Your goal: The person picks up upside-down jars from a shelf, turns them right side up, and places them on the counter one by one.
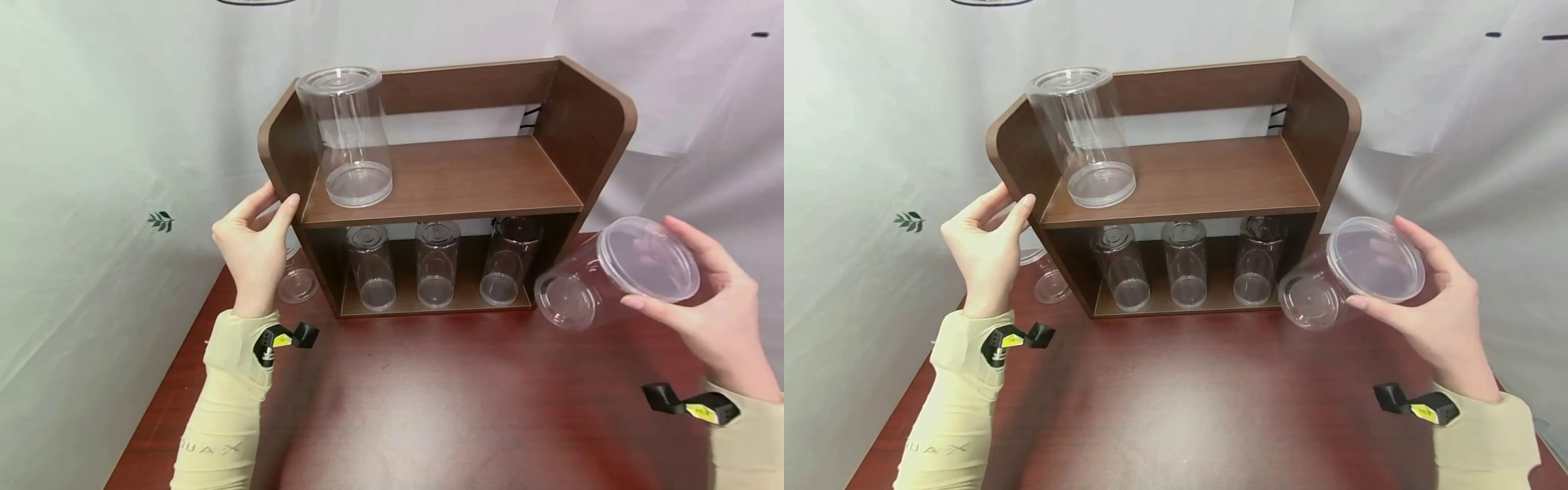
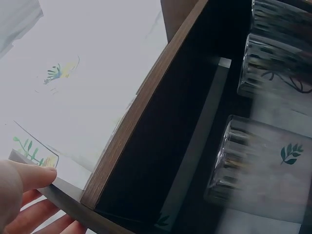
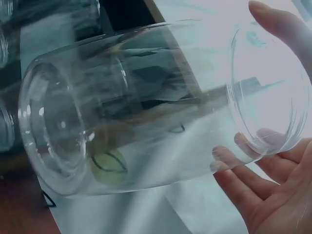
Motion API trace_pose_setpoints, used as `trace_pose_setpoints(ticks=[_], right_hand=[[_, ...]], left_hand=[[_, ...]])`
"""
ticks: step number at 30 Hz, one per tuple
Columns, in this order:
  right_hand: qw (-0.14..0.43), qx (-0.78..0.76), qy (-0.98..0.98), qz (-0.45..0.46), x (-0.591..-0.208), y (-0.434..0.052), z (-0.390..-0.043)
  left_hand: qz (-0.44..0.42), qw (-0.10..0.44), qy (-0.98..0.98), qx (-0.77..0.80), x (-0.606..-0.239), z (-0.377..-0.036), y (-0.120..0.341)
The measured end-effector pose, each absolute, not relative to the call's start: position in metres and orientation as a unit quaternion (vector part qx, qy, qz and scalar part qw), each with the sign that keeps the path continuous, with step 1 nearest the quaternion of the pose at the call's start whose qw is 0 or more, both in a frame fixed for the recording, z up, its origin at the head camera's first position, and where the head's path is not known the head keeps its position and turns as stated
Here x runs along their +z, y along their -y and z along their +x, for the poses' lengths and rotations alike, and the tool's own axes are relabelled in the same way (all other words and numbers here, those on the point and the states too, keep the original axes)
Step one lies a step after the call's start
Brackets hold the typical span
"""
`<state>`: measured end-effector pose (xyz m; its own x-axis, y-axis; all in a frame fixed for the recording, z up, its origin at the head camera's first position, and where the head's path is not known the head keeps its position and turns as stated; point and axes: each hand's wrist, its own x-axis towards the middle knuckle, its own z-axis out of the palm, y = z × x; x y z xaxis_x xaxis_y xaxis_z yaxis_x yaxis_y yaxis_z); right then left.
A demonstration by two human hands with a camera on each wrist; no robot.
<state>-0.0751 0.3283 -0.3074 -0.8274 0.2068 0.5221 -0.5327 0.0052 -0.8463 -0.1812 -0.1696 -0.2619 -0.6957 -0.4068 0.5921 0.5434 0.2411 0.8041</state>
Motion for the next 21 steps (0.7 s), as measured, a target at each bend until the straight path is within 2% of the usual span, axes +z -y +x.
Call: trace_pose_setpoints(ticks=[9,12,21], right_hand=[[0.311,0.688,0.653,0.060,-0.304,-0.346,-0.089],[0.306,0.687,0.658,0.035,-0.304,-0.354,-0.097],[0.270,0.544,0.791,-0.072,-0.312,-0.369,-0.136]], left_hand=[[-0.054,0.391,0.686,-0.611,-0.261,-0.179,0.169],[-0.054,0.392,0.687,-0.609,-0.261,-0.178,0.169],[-0.057,0.397,0.687,-0.605,-0.262,-0.179,0.168]])
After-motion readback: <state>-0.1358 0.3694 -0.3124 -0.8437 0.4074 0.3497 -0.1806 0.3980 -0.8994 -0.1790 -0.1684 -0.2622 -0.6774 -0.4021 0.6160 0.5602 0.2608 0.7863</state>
